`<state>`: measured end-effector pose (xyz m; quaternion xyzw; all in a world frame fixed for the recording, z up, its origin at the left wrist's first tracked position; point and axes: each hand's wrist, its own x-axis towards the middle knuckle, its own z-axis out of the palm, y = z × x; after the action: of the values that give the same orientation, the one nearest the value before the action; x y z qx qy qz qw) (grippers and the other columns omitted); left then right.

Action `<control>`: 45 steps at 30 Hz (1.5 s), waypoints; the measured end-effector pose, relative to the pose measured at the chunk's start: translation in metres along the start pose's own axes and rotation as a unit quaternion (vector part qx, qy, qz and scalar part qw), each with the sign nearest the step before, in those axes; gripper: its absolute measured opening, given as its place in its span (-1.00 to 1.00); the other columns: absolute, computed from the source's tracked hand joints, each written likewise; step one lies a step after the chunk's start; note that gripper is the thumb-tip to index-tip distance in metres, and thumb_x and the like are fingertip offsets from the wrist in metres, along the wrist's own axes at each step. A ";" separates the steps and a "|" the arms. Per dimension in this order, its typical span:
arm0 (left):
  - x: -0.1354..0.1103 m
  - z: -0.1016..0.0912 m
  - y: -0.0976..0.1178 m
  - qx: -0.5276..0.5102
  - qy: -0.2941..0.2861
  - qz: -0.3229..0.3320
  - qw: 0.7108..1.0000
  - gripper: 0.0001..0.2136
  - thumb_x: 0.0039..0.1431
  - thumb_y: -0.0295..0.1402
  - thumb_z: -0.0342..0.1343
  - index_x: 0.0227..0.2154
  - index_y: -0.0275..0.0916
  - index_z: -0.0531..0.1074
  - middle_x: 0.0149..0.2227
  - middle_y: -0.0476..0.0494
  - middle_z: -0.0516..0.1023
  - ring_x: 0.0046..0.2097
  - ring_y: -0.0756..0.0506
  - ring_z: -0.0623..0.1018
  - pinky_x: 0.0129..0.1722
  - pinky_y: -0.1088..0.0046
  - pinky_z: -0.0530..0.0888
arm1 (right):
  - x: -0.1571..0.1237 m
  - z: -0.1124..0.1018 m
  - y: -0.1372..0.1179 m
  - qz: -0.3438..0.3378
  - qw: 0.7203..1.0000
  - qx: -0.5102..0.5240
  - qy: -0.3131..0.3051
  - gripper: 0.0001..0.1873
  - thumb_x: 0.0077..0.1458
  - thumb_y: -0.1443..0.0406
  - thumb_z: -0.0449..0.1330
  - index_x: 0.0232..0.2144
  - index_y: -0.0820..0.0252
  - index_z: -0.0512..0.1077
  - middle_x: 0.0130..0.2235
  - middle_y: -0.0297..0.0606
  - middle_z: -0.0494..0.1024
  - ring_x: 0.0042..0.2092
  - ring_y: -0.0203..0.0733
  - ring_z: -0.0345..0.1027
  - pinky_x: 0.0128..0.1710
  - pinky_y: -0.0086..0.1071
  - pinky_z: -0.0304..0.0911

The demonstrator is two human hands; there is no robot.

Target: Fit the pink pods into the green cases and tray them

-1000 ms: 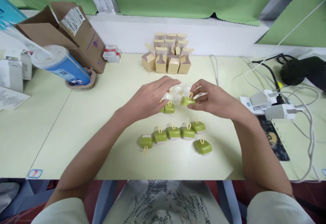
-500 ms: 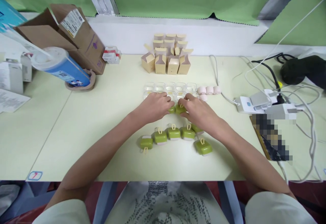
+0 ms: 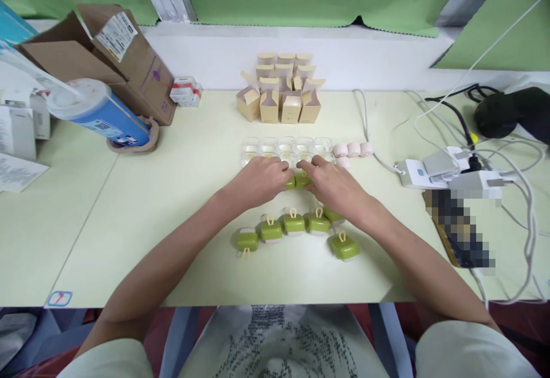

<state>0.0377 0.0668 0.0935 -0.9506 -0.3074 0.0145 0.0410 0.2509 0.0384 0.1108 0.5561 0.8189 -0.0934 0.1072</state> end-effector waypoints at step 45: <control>0.000 0.002 -0.003 -0.492 0.260 -0.108 0.824 -0.51 0.53 -0.04 0.24 0.33 -0.21 0.65 0.22 -0.26 0.75 0.14 -0.16 0.75 0.16 0.32 0.70 | -0.001 -0.003 0.027 -0.121 0.921 0.212 0.304 -0.54 0.53 0.04 0.28 0.35 -0.05 0.60 0.24 0.00 0.60 -0.05 0.08 0.62 0.02 0.04 0.61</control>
<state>0.0358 0.0700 0.0917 -0.7739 -0.3526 -0.3905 -0.3526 0.2765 0.0478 0.1129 0.4644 0.8341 -0.1033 -0.2792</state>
